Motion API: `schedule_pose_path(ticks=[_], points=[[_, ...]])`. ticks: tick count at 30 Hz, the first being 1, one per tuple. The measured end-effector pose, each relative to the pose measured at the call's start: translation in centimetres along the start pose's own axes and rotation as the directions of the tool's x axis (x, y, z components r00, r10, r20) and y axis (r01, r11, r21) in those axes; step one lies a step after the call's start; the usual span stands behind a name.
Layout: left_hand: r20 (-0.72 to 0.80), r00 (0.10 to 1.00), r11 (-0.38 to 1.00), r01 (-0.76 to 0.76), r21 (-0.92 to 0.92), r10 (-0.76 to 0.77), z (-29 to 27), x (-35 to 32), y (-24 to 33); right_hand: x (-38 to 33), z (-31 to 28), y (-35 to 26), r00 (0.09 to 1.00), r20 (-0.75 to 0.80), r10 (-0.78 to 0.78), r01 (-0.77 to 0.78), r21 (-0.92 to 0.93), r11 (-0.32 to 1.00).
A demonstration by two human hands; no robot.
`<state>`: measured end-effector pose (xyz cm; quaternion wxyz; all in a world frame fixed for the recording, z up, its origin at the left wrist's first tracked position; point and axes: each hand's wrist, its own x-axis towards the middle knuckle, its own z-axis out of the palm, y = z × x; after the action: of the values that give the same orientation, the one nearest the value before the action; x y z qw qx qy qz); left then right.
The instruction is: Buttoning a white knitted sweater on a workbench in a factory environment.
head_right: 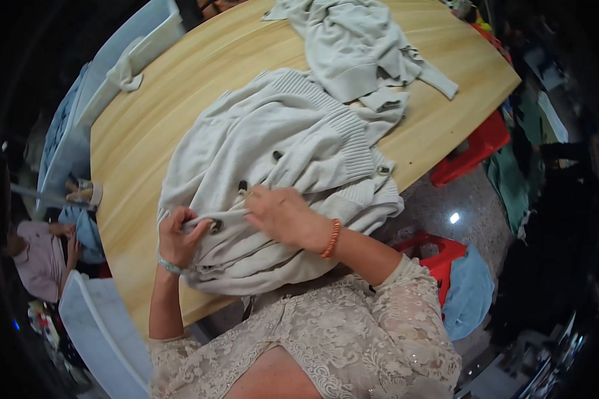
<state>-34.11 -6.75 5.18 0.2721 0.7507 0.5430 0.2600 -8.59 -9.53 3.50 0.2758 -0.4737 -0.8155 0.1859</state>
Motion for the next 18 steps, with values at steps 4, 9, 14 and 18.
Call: schedule_pose_path(ticks=[4, 9, 14, 18], points=[[-0.077, 0.976, 0.951, -0.177, 0.254, 0.202, -0.5, 0.2, 0.4, -0.1, -0.5, 0.6, 1.0, 0.001, 0.001, -0.001, 0.005, 1.0], [-0.046, 0.875, 0.875, -0.477, 0.089, 0.482, 3.0, 3.1, 5.1, -0.7, -0.7, 1.1, 0.997, -0.067, -0.031, 0.03, -0.019, 0.999], [0.103, 0.952, 0.957, -0.283, -0.058, 0.288, 6.4, 5.4, 2.8, -0.7, 0.4, 0.8, 0.985, -0.118, -0.128, 0.125, -0.03, 0.992], [0.225, 0.97, 0.99, -0.067, -0.125, 0.094, 6.1, 6.1, 2.1, -1.4, 0.6, 1.2, 0.986, -0.128, -0.105, 0.109, 0.024, 0.994]])
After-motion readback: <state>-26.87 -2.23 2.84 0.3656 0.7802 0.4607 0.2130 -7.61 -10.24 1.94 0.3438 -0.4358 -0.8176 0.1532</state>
